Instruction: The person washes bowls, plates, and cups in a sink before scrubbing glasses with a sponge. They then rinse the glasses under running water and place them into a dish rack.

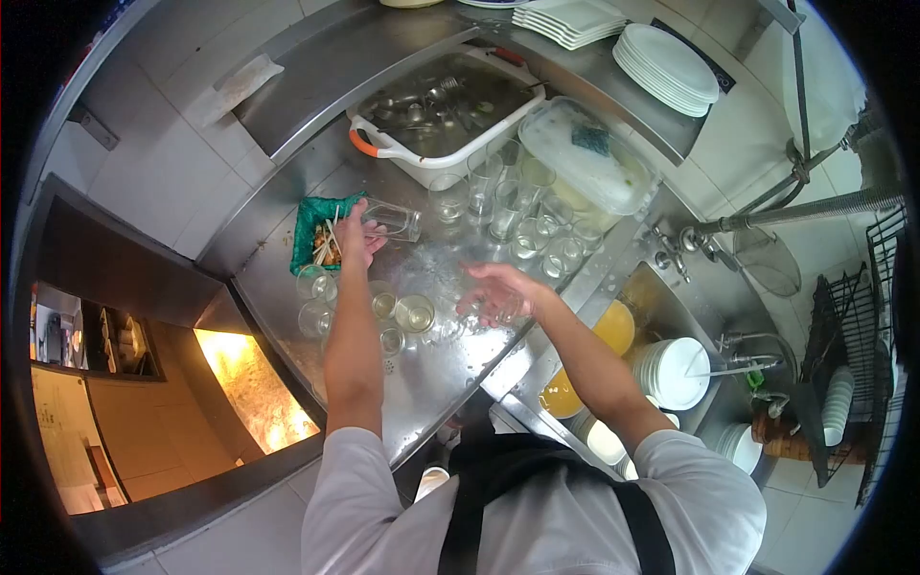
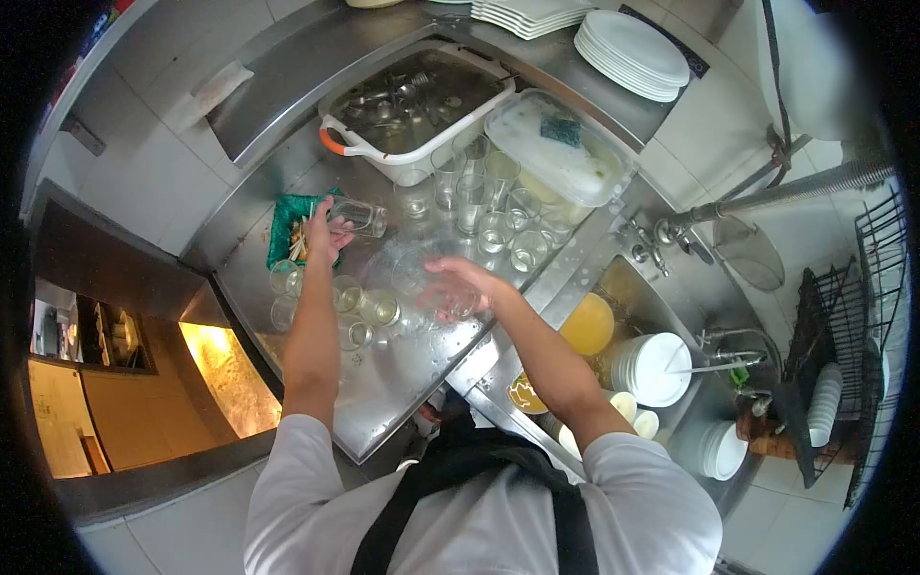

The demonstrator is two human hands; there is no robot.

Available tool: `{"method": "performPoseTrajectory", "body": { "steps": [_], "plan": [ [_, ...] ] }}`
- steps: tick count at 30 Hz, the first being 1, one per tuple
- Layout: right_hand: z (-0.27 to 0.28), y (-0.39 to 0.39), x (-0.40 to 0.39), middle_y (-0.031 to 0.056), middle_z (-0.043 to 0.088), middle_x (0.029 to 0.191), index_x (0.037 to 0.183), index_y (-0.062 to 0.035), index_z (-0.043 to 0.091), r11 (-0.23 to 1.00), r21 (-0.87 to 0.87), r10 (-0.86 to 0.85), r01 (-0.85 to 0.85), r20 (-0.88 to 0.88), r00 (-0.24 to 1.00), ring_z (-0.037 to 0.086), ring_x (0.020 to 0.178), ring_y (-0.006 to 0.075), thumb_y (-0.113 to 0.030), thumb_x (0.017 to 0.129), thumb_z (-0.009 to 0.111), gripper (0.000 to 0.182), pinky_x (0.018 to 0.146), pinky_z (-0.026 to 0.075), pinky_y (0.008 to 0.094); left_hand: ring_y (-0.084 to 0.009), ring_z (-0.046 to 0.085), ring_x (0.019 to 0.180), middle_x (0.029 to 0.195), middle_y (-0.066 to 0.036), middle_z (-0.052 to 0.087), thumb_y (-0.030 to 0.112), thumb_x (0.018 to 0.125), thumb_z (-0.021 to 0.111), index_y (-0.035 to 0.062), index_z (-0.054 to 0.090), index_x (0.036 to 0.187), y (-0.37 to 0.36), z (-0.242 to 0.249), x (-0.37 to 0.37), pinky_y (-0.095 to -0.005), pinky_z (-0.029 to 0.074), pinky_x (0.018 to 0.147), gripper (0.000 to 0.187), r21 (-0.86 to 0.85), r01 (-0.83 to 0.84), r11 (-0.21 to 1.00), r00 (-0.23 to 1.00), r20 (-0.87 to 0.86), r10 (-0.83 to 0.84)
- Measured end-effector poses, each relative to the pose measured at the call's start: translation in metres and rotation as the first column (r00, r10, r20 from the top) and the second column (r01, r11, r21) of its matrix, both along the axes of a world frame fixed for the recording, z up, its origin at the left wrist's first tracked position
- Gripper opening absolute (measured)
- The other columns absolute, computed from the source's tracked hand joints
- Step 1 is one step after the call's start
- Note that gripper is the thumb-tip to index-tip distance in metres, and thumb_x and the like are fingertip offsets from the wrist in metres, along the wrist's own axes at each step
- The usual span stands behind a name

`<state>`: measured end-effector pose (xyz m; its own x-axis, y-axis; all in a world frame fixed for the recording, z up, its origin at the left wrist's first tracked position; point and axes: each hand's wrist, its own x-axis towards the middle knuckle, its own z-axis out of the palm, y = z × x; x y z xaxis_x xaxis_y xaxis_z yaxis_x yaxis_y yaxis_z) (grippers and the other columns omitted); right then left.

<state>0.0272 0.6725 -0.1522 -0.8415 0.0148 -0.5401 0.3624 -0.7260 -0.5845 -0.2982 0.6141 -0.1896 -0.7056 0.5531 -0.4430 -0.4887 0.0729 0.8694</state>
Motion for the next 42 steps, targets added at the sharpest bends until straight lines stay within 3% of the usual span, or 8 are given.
{"method": "performPoseTrajectory", "body": {
  "steps": [8,11,14,16,21,30,37,42],
  "plan": [
    [-0.006,-0.017,0.050,0.0239,0.058,0.120,0.161,-0.0182,0.005,0.963,0.179,-0.205,0.201,0.007,0.979,0.068,0.074,0.0311,-0.040,0.089,0.067,0.097,0.065,0.058,0.0423,-0.0311,0.061,0.098,0.117,-0.015,0.058,0.061,0.076,0.074,0.0074,0.046,0.132,0.017,-0.002,-0.006,-0.0417,0.054,0.077,0.083,0.465,-0.083,0.881,0.733,0.627,-0.262],
    [-0.025,-0.022,0.058,0.0199,0.056,0.121,0.160,-0.0144,0.010,0.833,0.498,-0.315,0.240,0.070,0.947,0.066,0.094,0.0295,-0.031,0.082,0.076,0.104,0.080,0.055,0.0433,-0.0316,0.062,0.099,0.115,-0.016,0.059,0.060,0.078,0.073,0.0075,0.039,0.140,0.012,0.036,0.021,-0.0389,0.056,0.069,0.088,0.351,0.030,0.936,0.920,0.357,-0.164],
    [-0.042,-0.023,0.047,0.0218,0.055,0.128,0.155,-0.0068,0.020,0.546,0.798,-0.394,0.255,-0.024,0.919,0.062,0.105,0.0290,-0.029,0.071,0.086,0.109,0.090,0.053,0.0403,-0.0239,0.065,0.090,0.112,-0.014,0.060,0.040,0.080,0.079,0.0051,0.027,0.150,-0.002,0.067,0.052,-0.0364,0.057,0.074,0.094,0.274,0.234,0.933,0.972,-0.051,-0.229],
    [-0.049,-0.027,0.031,0.0231,0.054,0.132,0.151,-0.0033,0.027,0.387,0.871,-0.447,0.303,-0.110,0.888,0.058,0.113,0.0303,-0.027,0.066,0.089,0.109,0.097,0.048,0.0399,-0.0179,0.065,0.085,0.110,-0.012,0.062,0.023,0.077,0.085,0.0030,0.032,0.148,-0.002,0.068,0.065,-0.0344,0.056,0.080,0.090,0.196,0.295,0.935,0.933,-0.272,-0.237],
    [-0.067,-0.012,-0.008,0.0172,0.054,0.129,0.143,-0.0031,0.035,0.027,0.947,-0.523,0.320,-0.259,0.812,0.055,0.122,0.0315,-0.017,0.063,0.092,0.100,0.106,0.043,0.0405,-0.0241,0.058,0.101,0.117,-0.012,0.062,0.023,0.066,0.091,0.0018,0.042,0.140,0.005,0.037,0.071,-0.0376,0.050,0.088,0.090,-0.127,0.199,0.972,0.585,-0.780,-0.222],
    [-0.055,0.006,-0.061,0.0251,0.047,0.143,0.146,-0.0022,0.033,-0.043,0.941,-0.657,0.337,-0.281,0.700,0.043,0.136,0.0379,-0.012,0.067,0.089,0.098,0.112,0.037,0.0447,-0.0383,0.051,0.119,0.132,-0.016,0.058,0.022,0.065,0.089,0.0062,0.039,0.142,0.022,0.016,0.073,-0.0486,0.042,0.102,0.094,-0.313,0.012,0.950,0.506,-0.818,-0.276],
    [-0.075,0.003,-0.070,0.0251,0.051,0.140,0.152,0.0025,0.030,0.100,0.925,-0.757,0.367,-0.169,0.632,0.049,0.129,0.0386,-0.007,0.083,0.073,0.082,0.107,0.041,0.0415,-0.0414,0.049,0.125,0.137,-0.022,0.054,0.022,0.067,0.090,0.0014,0.036,0.143,0.038,-0.003,0.062,-0.0500,0.039,0.105,0.096,-0.296,-0.076,0.952,0.395,-0.886,-0.244],
    [-0.116,0.001,-0.040,0.0227,0.061,0.132,0.145,0.0047,0.043,0.280,0.884,-0.719,0.374,-0.065,0.692,0.059,0.119,0.0328,-0.009,0.092,0.062,0.058,0.098,0.047,0.0366,-0.0395,0.046,0.135,0.147,-0.027,0.046,0.029,0.071,0.088,-0.0033,0.031,0.149,0.036,-0.022,0.047,-0.0458,0.036,0.111,0.101,-0.349,0.112,0.931,0.426,-0.829,-0.362]
  ]
}}
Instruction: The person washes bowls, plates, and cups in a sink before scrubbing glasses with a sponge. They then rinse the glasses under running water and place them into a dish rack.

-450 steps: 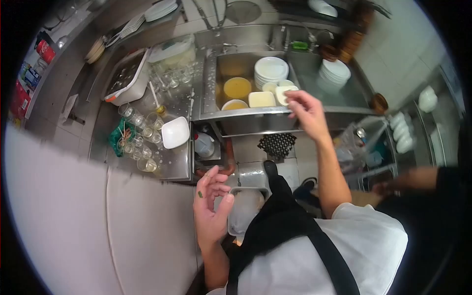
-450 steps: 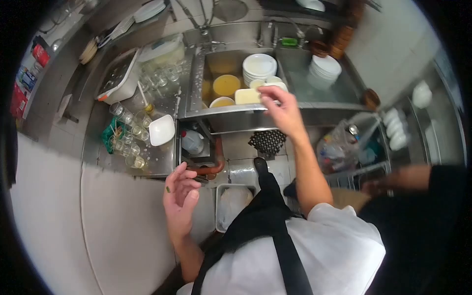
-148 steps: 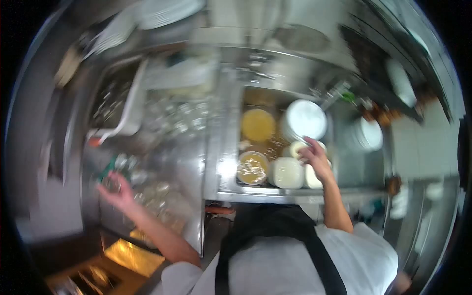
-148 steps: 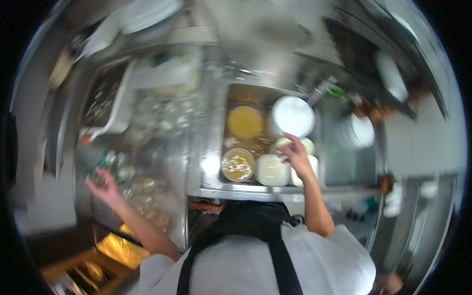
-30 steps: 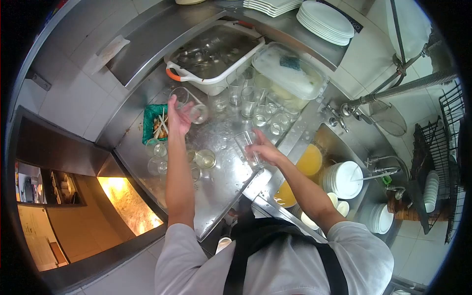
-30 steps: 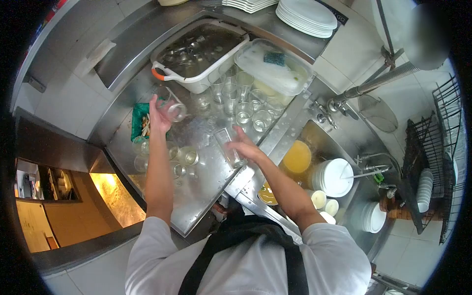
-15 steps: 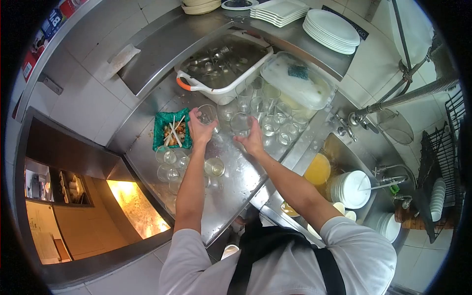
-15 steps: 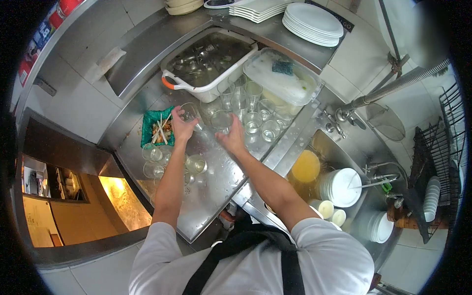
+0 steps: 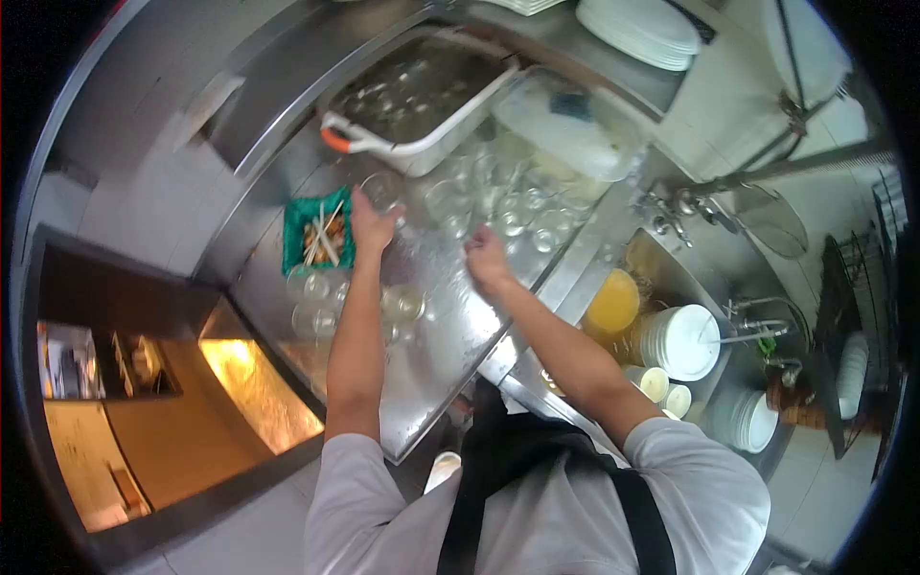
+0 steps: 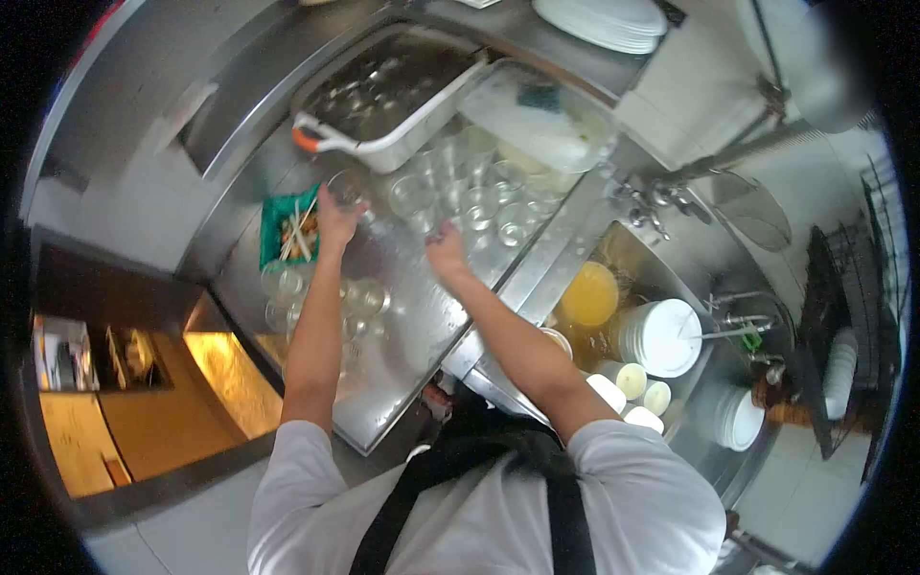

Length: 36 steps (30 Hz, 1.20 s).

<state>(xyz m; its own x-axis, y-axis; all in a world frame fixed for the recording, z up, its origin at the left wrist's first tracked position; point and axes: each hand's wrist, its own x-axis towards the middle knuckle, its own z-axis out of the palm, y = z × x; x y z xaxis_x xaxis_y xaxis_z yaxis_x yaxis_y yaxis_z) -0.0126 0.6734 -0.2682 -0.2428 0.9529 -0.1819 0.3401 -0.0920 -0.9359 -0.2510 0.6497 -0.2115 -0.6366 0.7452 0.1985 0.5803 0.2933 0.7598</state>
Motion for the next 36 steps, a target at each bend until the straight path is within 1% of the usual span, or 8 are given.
{"method": "performPoseTrajectory", "body": {
  "steps": [4,7,10,13,19,22,28,36],
  "plan": [
    [0.025,-0.032,0.047,0.0165,0.064,0.120,0.135,-0.0013,0.055,0.980,0.008,0.200,-0.200,-0.101,0.975,0.063,0.107,0.0233,-0.007,0.093,0.063,0.043,0.093,0.051,0.0345,-0.0376,0.053,0.130,0.142,-0.028,0.053,0.034,0.077,0.082,-0.0056,0.043,0.143,-0.057,0.046,-0.008,-0.0421,0.042,0.108,0.087,-0.201,-0.027,0.979,0.997,-0.079,0.011],
    [0.058,-0.065,0.062,0.0174,0.064,0.117,0.129,0.0015,0.059,0.924,0.181,0.335,-0.337,0.044,0.941,0.065,0.099,0.0322,-0.002,0.086,0.061,0.043,0.090,0.053,0.0404,-0.0374,0.064,0.116,0.124,-0.026,0.066,0.033,0.079,0.080,-0.0043,0.056,0.133,-0.136,0.100,-0.012,-0.0430,0.048,0.100,0.070,-0.064,-0.081,0.995,0.972,0.216,0.094],
    [0.079,-0.093,0.045,0.0189,0.062,0.117,0.127,0.0013,0.059,0.620,0.555,0.524,-0.554,0.233,0.819,0.064,0.099,0.0363,-0.002,0.084,0.061,0.043,0.091,0.051,0.0459,-0.0362,0.069,0.104,0.112,-0.021,0.071,0.026,0.081,0.076,0.0032,0.064,0.125,-0.214,0.092,-0.018,-0.0460,0.052,0.089,0.051,-0.224,-0.404,0.887,0.915,-0.116,0.387],
    [0.112,-0.124,0.005,0.0202,0.064,0.116,0.124,0.0002,0.061,0.454,0.603,0.594,-0.657,0.345,0.727,0.064,0.101,0.0378,-0.008,0.082,0.064,0.043,0.092,0.050,0.0490,-0.0394,0.068,0.102,0.103,-0.020,0.072,0.024,0.080,0.077,0.0058,0.064,0.121,-0.259,0.103,0.015,-0.0478,0.053,0.089,0.046,-0.400,-0.485,0.778,0.864,-0.082,0.497],
    [0.126,-0.141,-0.070,0.0217,0.070,0.110,0.122,-0.0016,0.062,0.512,0.029,0.636,-0.858,0.659,0.401,0.067,0.105,0.0378,-0.018,0.083,0.066,0.043,0.088,0.053,0.0494,-0.0441,0.062,0.112,0.130,-0.019,0.054,0.020,0.079,0.079,0.0103,0.050,0.136,-0.281,0.065,0.055,-0.0519,0.051,0.092,0.065,-0.392,-0.516,0.762,0.856,-0.206,0.474],
    [0.101,-0.133,-0.088,0.0217,0.071,0.103,0.122,0.0007,0.061,0.494,0.039,0.645,-0.869,0.653,0.396,0.069,0.101,0.0413,-0.014,0.084,0.065,0.040,0.086,0.055,0.0500,-0.0458,0.060,0.115,0.146,-0.018,0.038,0.019,0.080,0.078,0.0148,0.039,0.143,-0.272,0.063,0.063,-0.0542,0.051,0.092,0.075,-0.423,-0.523,0.740,0.851,-0.205,0.484],
    [0.096,-0.127,-0.080,0.0178,0.072,0.109,0.111,-0.0078,0.069,0.439,0.033,0.604,-0.898,0.729,0.322,0.069,0.106,0.0351,-0.012,0.085,0.065,0.027,0.087,0.055,0.0468,-0.0482,0.061,0.112,0.131,-0.027,0.055,0.021,0.082,0.076,0.0120,0.040,0.141,-0.298,0.059,0.066,-0.0547,0.051,0.091,0.070,-0.406,-0.526,0.747,0.844,-0.141,0.518],
    [0.098,-0.102,-0.079,0.0193,0.064,0.124,0.115,-0.0142,0.070,0.023,0.108,0.594,-0.994,0.798,0.100,0.066,0.112,0.0365,-0.008,0.088,0.056,0.031,0.091,0.054,0.0467,-0.0484,0.067,0.094,0.095,-0.028,0.070,0.022,0.086,0.068,0.0059,0.029,0.149,-0.284,0.048,0.061,-0.0549,0.052,0.084,0.076,-0.415,-0.523,0.745,0.842,-0.114,0.527]
  ]
}}
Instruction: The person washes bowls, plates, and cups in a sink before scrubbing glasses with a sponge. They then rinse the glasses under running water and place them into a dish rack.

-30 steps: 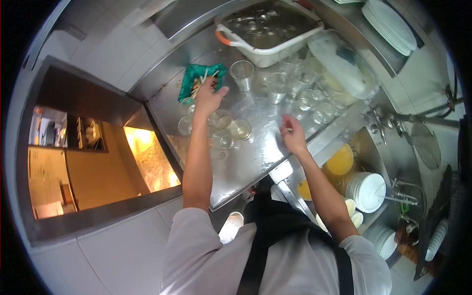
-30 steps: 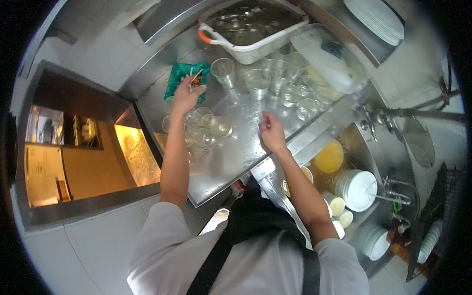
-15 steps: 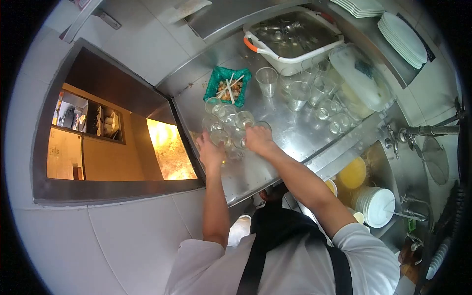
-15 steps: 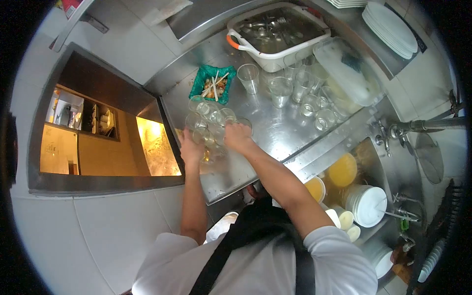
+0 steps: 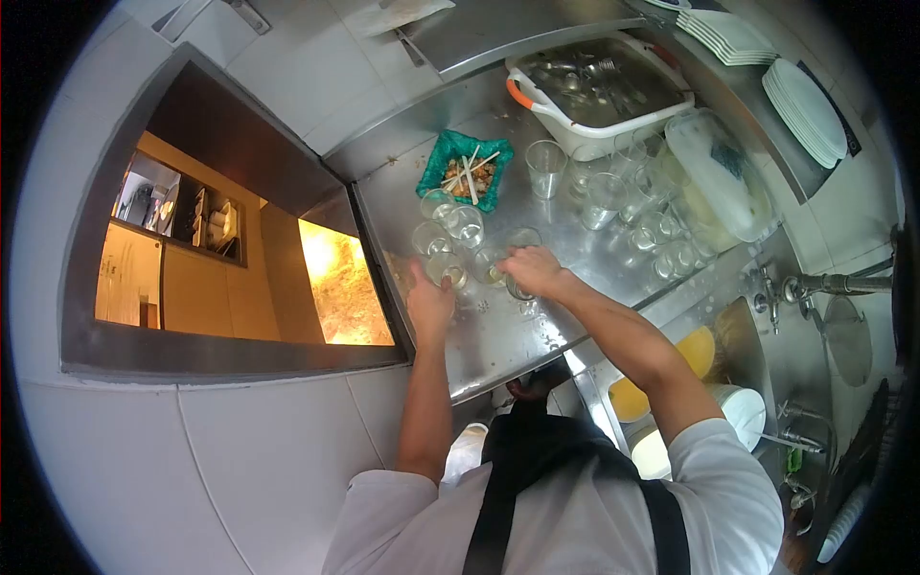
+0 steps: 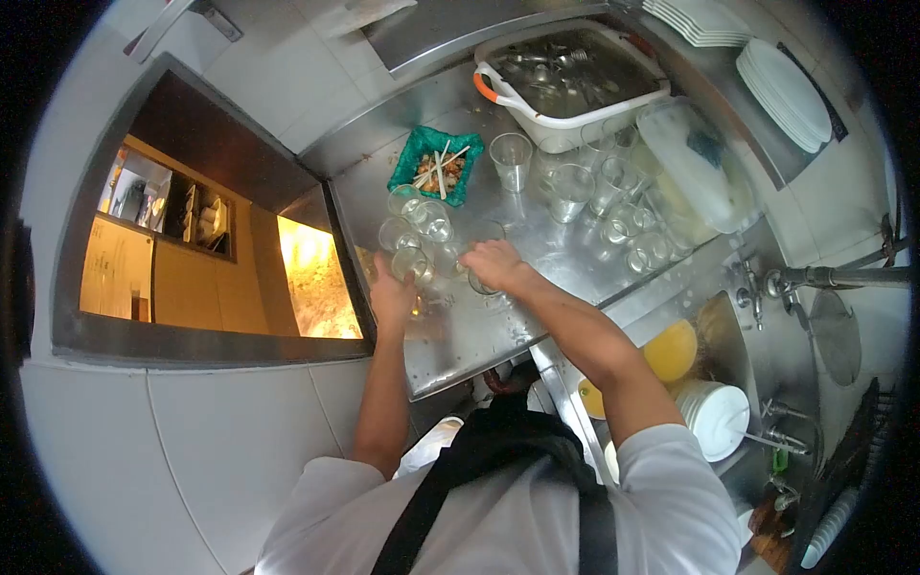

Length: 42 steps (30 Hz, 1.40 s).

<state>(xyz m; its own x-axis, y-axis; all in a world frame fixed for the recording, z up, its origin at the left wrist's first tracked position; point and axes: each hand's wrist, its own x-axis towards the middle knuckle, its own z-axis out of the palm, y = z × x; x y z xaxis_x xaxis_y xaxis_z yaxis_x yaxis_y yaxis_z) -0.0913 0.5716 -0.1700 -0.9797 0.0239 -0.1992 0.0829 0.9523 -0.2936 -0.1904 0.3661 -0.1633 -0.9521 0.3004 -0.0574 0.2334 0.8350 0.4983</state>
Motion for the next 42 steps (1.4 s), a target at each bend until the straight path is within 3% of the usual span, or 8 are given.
{"method": "performPoseTrajectory", "body": {
  "steps": [10,13,27,29,31,36,39,42],
  "plan": [
    [-0.018,0.002,-0.050,0.0115,0.039,0.147,0.113,-0.0178,0.068,0.986,0.055,0.162,-0.154,-0.176,0.971,0.058,0.115,0.0405,-0.002,0.077,0.066,0.039,0.090,0.053,0.0469,-0.0422,0.070,0.099,0.101,-0.024,0.072,0.019,0.081,0.067,0.0222,0.035,0.154,0.013,-0.020,-0.042,-0.0496,0.054,0.086,0.080,-0.252,0.095,0.963,0.994,0.074,-0.079],
    [-0.010,0.010,-0.066,0.0106,0.042,0.145,0.109,-0.0174,0.070,0.972,-0.033,0.234,-0.232,0.102,0.967,0.060,0.111,0.0389,-0.002,0.073,0.071,0.039,0.091,0.052,0.0487,-0.0407,0.069,0.104,0.108,-0.021,0.072,0.020,0.082,0.067,0.0237,0.045,0.148,0.018,-0.029,-0.062,-0.0485,0.054,0.089,0.069,-0.291,0.114,0.950,0.990,0.118,-0.083],
    [-0.035,0.038,0.014,0.0184,0.064,0.117,0.103,-0.0144,0.072,0.912,-0.388,0.045,-0.130,-0.219,0.975,0.063,0.107,0.0374,-0.004,0.078,0.068,0.027,0.092,0.052,0.0507,-0.0376,0.072,0.097,0.097,-0.020,0.074,0.015,0.082,0.070,0.0133,0.077,0.103,0.014,-0.047,-0.057,-0.0472,0.057,0.086,0.023,-0.117,0.055,0.992,0.995,-0.075,-0.064],
    [-0.033,0.037,0.025,0.0154,0.066,0.112,0.105,-0.0129,0.070,0.686,-0.723,-0.184,0.080,-0.065,0.981,0.065,0.105,0.0345,-0.004,0.082,0.067,0.025,0.090,0.053,0.0516,-0.0336,0.073,0.092,0.094,-0.016,0.075,0.013,0.084,0.069,0.0101,0.077,0.100,0.006,-0.055,-0.062,-0.0445,0.059,0.082,0.018,0.082,0.031,0.996,0.996,0.079,-0.038],
    [-0.043,0.041,0.034,0.0113,0.067,0.111,0.110,-0.0120,0.068,0.134,-0.939,-0.328,0.316,0.258,0.909,0.066,0.102,0.0319,-0.004,0.086,0.065,0.025,0.088,0.055,0.0533,-0.0286,0.074,0.086,0.092,-0.012,0.075,0.011,0.087,0.069,0.0066,0.074,0.103,-0.004,-0.071,-0.079,-0.0404,0.060,0.077,0.017,0.416,-0.099,0.904,0.901,0.423,-0.097],
    [-0.074,0.020,0.047,0.0089,0.063,0.117,0.129,-0.0114,0.056,-0.693,-0.694,-0.376,0.196,0.580,0.723,0.066,0.100,0.0271,-0.008,0.089,0.071,0.042,0.080,0.061,0.0470,-0.0232,0.072,0.090,0.101,-0.011,0.073,0.009,0.092,0.069,0.0025,0.065,0.115,-0.020,-0.089,-0.076,-0.0328,0.061,0.077,0.024,0.742,-0.614,0.270,0.644,0.669,-0.372],
    [-0.093,0.018,0.048,0.0079,0.059,0.121,0.133,-0.0105,0.052,-0.786,-0.617,-0.415,0.032,0.566,0.713,0.067,0.097,0.0257,-0.008,0.087,0.074,0.051,0.073,0.061,0.0385,-0.0240,0.070,0.097,0.108,-0.012,0.072,0.014,0.097,0.066,0.0041,0.066,0.114,-0.009,-0.120,-0.078,-0.0371,0.060,0.086,0.020,0.659,-0.746,-0.091,0.528,0.503,-0.685],
    [-0.077,0.036,0.059,0.0079,0.060,0.120,0.127,-0.0096,0.057,-0.603,-0.789,-0.446,0.119,0.457,0.769,0.067,0.097,0.0257,-0.006,0.087,0.073,0.043,0.073,0.060,0.0378,-0.0230,0.070,0.096,0.107,-0.012,0.072,0.013,0.095,0.068,0.0066,0.066,0.113,0.011,-0.114,-0.074,-0.0375,0.059,0.087,0.019,0.547,-0.824,-0.147,0.432,0.438,-0.789]
  ]
}}
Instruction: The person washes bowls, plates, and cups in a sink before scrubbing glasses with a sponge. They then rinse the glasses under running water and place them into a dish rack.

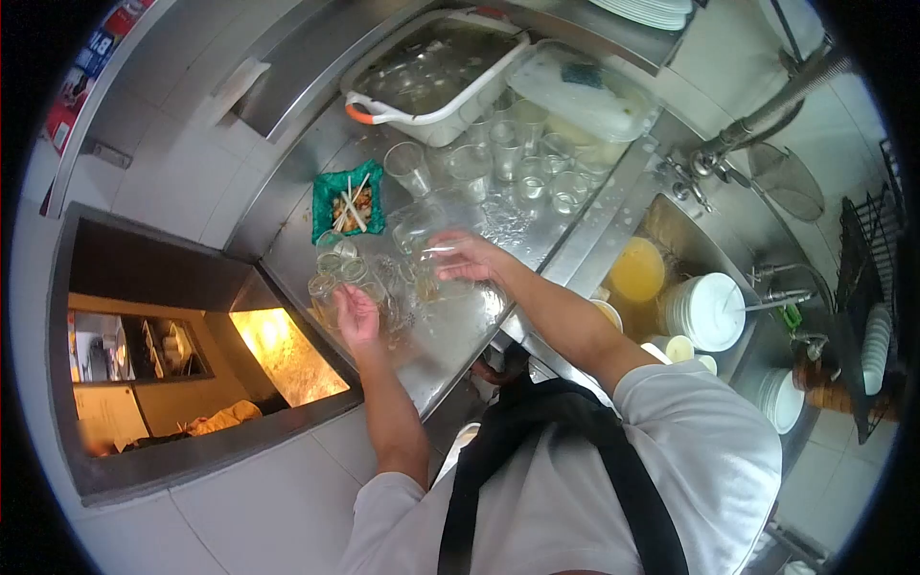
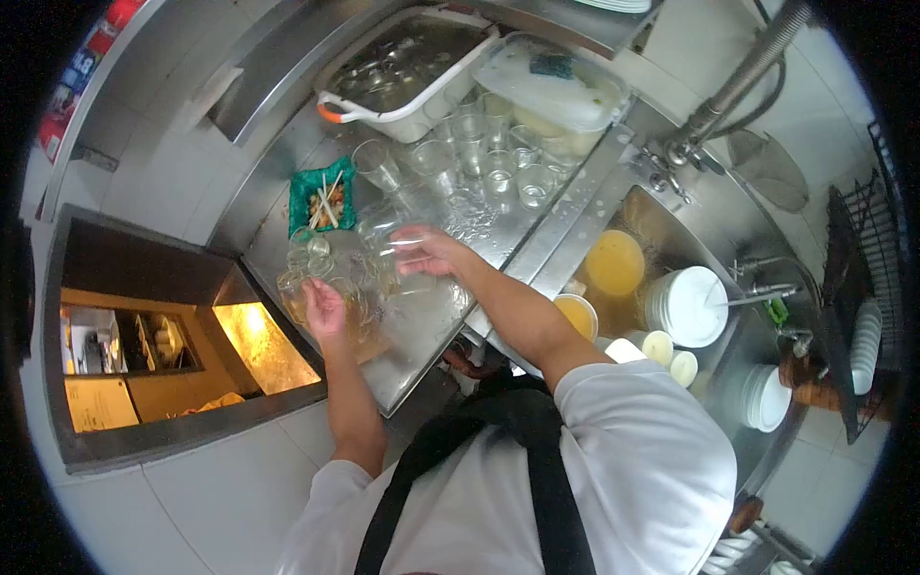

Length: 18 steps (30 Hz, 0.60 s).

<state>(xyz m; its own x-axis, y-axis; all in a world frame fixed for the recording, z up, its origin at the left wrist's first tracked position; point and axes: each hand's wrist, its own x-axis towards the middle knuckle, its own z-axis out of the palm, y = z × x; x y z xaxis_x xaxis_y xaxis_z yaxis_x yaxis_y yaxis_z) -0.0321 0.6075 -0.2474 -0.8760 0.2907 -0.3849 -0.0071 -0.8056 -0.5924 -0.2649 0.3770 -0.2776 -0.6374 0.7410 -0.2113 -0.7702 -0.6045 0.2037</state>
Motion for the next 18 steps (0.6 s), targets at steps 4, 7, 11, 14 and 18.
{"method": "performPoseTrajectory", "body": {
  "steps": [4,7,11,14,18],
  "plan": [
    [0.062,0.013,0.033,0.0098,0.061,0.114,0.112,-0.0083,0.066,0.699,0.638,0.172,-0.323,0.289,0.942,0.067,0.096,0.0245,-0.003,0.084,0.071,0.029,0.071,0.058,0.0374,-0.0212,0.070,0.094,0.102,-0.010,0.072,0.008,0.094,0.067,0.0081,0.067,0.106,0.009,0.040,0.003,-0.0375,0.060,0.085,0.012,-0.271,0.124,0.955,0.946,-0.257,-0.196],
    [0.053,0.019,0.063,0.0166,0.060,0.112,0.106,-0.0092,0.070,-0.078,0.921,-0.047,-0.383,0.380,0.924,0.068,0.093,0.0325,-0.002,0.078,0.071,0.029,0.078,0.055,0.0442,-0.0196,0.070,0.091,0.097,-0.007,0.071,0.004,0.094,0.066,0.0069,0.067,0.101,0.032,0.121,0.033,-0.0364,0.060,0.080,0.008,-0.604,0.122,0.787,0.722,-0.490,-0.488],
    [0.054,0.032,0.090,0.0196,0.055,0.131,0.113,-0.0145,0.071,-0.216,0.795,-0.217,-0.568,0.528,0.821,0.066,0.103,0.0400,-0.003,0.078,0.068,0.037,0.088,0.054,0.0478,-0.0174,0.070,0.087,0.092,-0.004,0.071,0.002,0.091,0.067,0.0037,0.068,0.100,0.065,0.113,0.043,-0.0337,0.058,0.073,0.010,-0.767,-0.026,0.641,0.061,-0.641,-0.765],
    [0.060,0.045,0.099,0.0194,0.053,0.137,0.119,-0.0174,0.071,-0.193,0.706,-0.297,-0.682,0.620,0.726,0.065,0.108,0.0417,-0.002,0.078,0.066,0.043,0.093,0.054,0.0480,-0.0288,0.072,0.087,0.094,-0.011,0.074,0.005,0.083,0.071,0.0089,0.072,0.100,0.082,0.101,0.068,-0.0391,0.056,0.074,0.017,-0.685,-0.248,0.685,-0.386,-0.579,-0.718],
    [0.071,0.050,0.108,0.0194,0.053,0.133,0.124,-0.0188,0.068,-0.201,0.692,-0.340,-0.694,0.615,0.711,0.064,0.111,0.0424,-0.001,0.079,0.064,0.049,0.095,0.053,0.0488,-0.0374,0.069,0.092,0.096,-0.015,0.072,0.010,0.083,0.068,0.0166,0.074,0.100,0.092,0.116,0.118,-0.0462,0.054,0.079,0.020,-0.579,-0.421,0.698,-0.653,-0.341,-0.676]
  ]
}}
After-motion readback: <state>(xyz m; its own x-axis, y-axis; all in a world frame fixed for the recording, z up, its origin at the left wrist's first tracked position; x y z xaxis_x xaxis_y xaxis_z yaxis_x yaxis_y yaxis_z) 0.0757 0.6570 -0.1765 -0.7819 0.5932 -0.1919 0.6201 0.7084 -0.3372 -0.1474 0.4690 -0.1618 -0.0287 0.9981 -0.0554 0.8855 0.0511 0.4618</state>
